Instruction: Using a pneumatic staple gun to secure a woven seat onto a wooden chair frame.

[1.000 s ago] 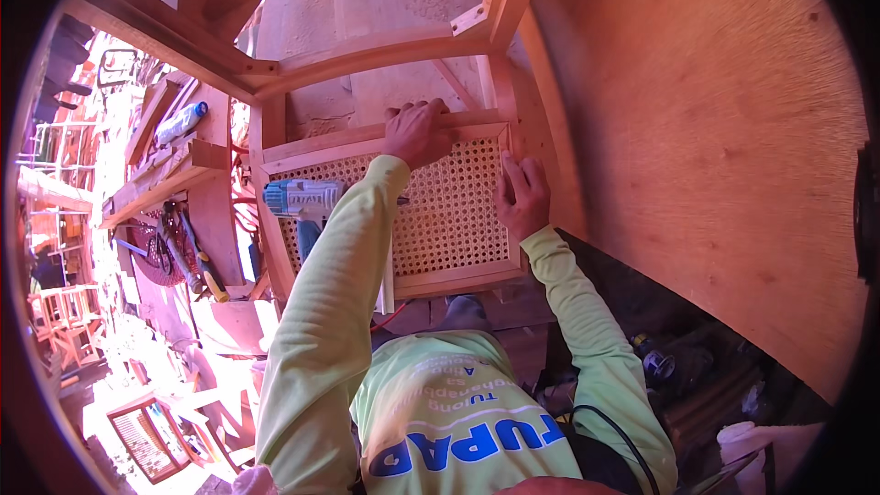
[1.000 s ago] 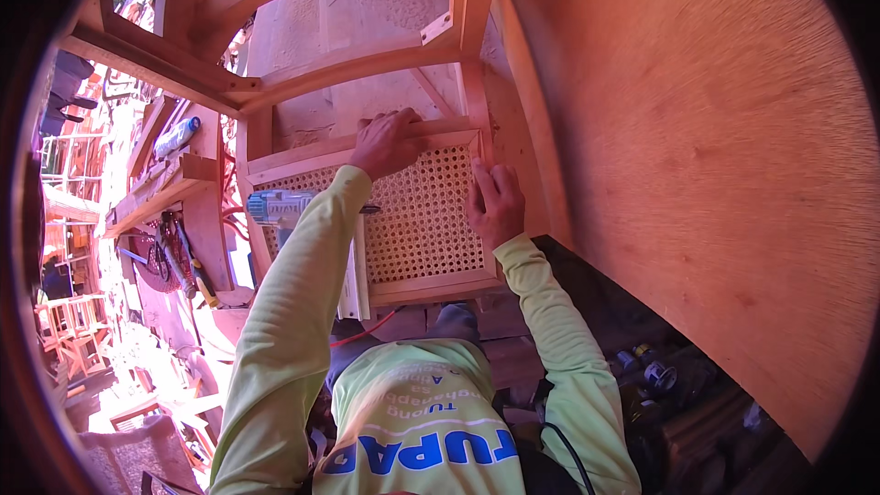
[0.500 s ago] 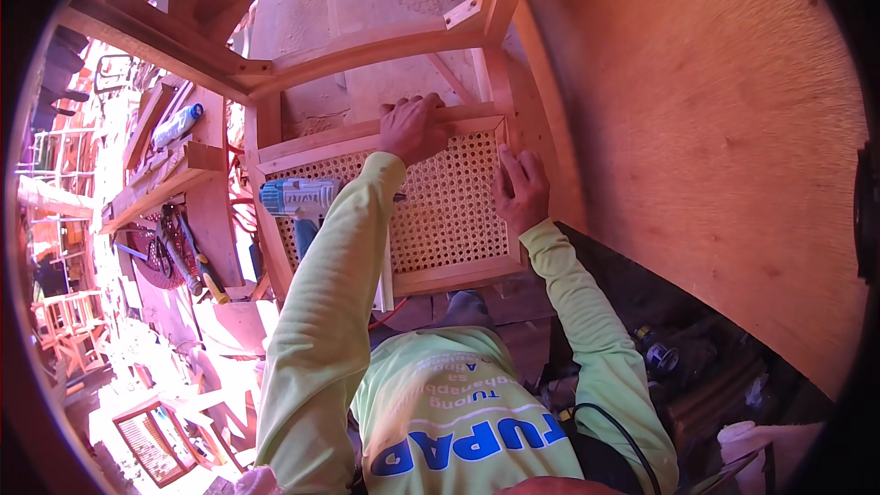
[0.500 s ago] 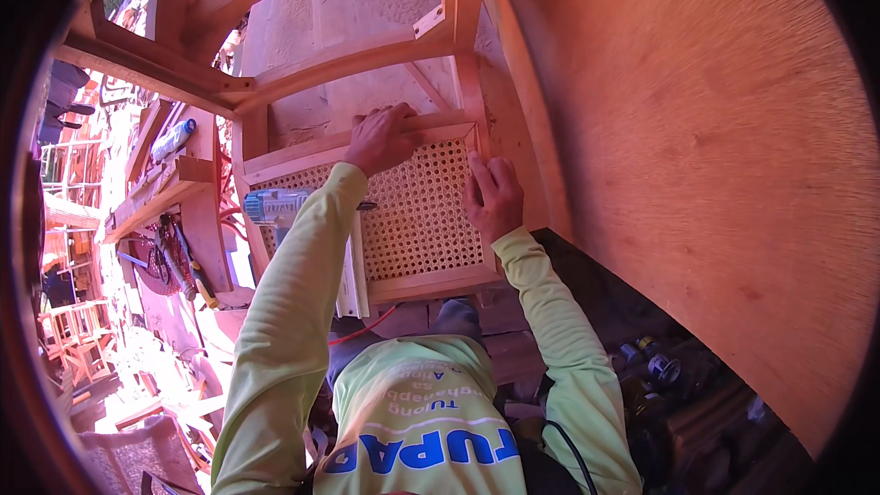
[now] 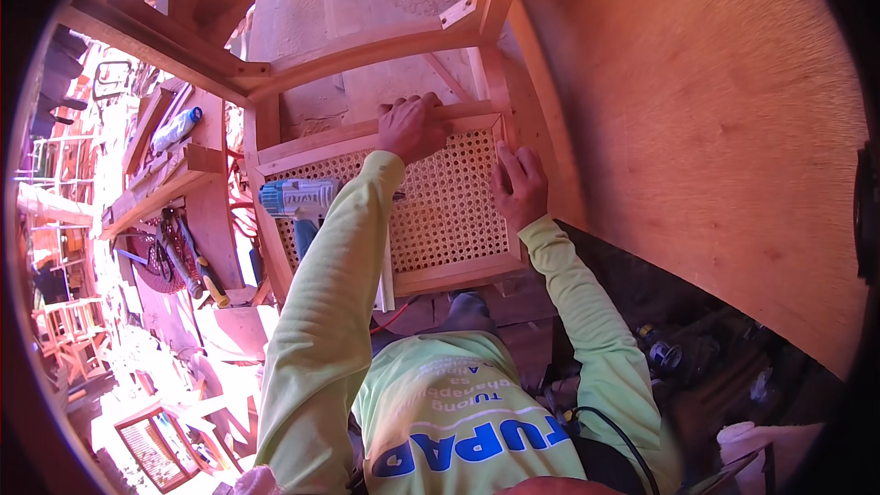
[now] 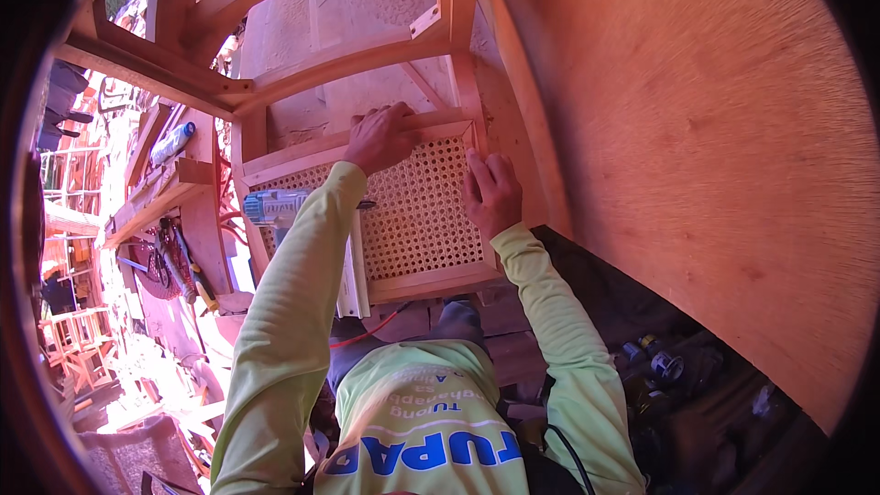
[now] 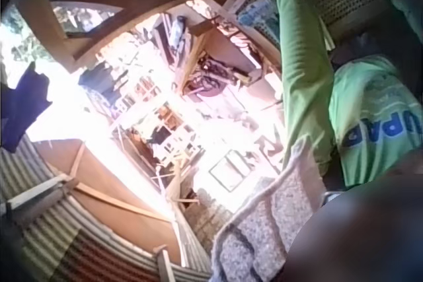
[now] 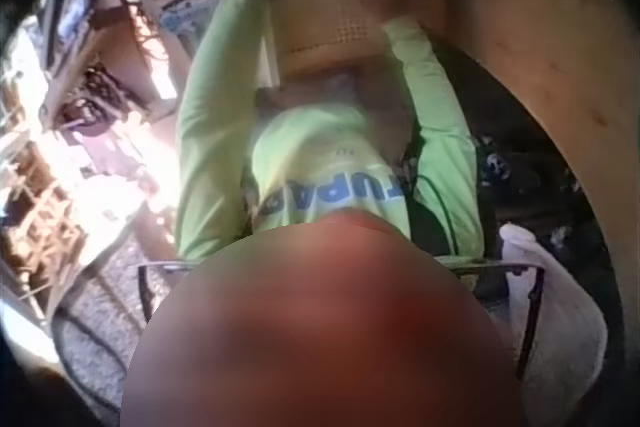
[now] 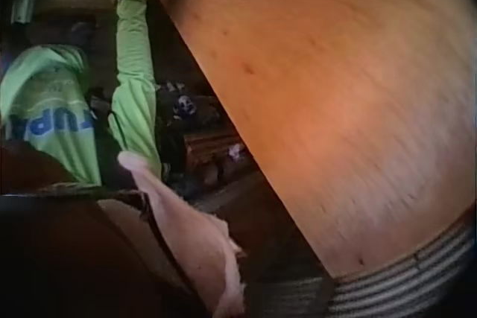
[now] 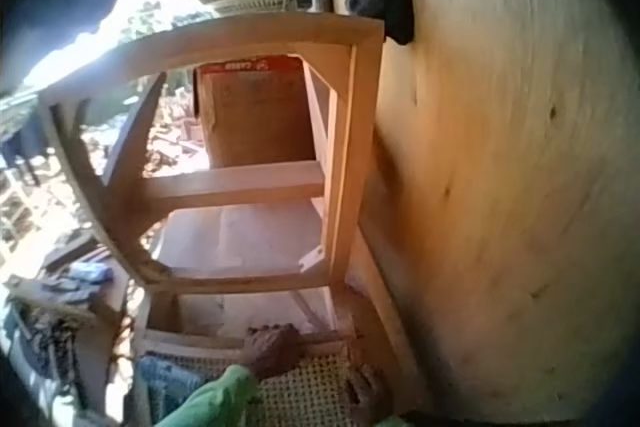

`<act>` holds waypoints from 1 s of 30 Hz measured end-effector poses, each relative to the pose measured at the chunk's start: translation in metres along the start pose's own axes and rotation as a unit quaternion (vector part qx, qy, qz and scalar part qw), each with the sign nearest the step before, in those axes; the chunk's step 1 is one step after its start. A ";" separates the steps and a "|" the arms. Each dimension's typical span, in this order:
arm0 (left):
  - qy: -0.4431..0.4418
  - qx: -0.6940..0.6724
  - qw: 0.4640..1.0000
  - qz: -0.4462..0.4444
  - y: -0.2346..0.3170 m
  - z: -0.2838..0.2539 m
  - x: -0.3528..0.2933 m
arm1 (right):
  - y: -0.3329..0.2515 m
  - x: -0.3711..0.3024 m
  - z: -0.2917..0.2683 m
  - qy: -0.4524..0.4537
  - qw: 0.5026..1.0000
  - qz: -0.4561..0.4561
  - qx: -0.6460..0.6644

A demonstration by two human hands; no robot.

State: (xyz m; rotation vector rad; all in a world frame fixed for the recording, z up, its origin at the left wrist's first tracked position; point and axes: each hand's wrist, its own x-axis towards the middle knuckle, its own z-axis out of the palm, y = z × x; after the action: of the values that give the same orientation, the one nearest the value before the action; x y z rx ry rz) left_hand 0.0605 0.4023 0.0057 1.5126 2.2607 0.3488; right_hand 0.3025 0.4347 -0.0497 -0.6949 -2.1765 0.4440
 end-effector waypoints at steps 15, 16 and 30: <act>-0.011 -0.011 1.000 0.004 -0.004 0.000 0.003 | -0.001 0.000 -0.002 -0.001 1.000 -0.005 0.002; -0.011 -0.010 1.000 0.004 -0.003 0.000 0.003 | -0.001 0.000 -0.001 -0.002 1.000 -0.003 0.003; -0.015 0.001 1.000 -0.004 0.000 -0.003 0.004 | -0.001 -0.001 -0.001 -0.006 1.000 0.002 0.002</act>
State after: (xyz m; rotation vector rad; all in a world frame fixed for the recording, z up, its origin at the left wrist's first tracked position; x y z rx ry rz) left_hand 0.0578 0.4056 0.0073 1.4991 2.2433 0.3202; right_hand 0.3034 0.4339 -0.0490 -0.6967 -2.1846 0.4558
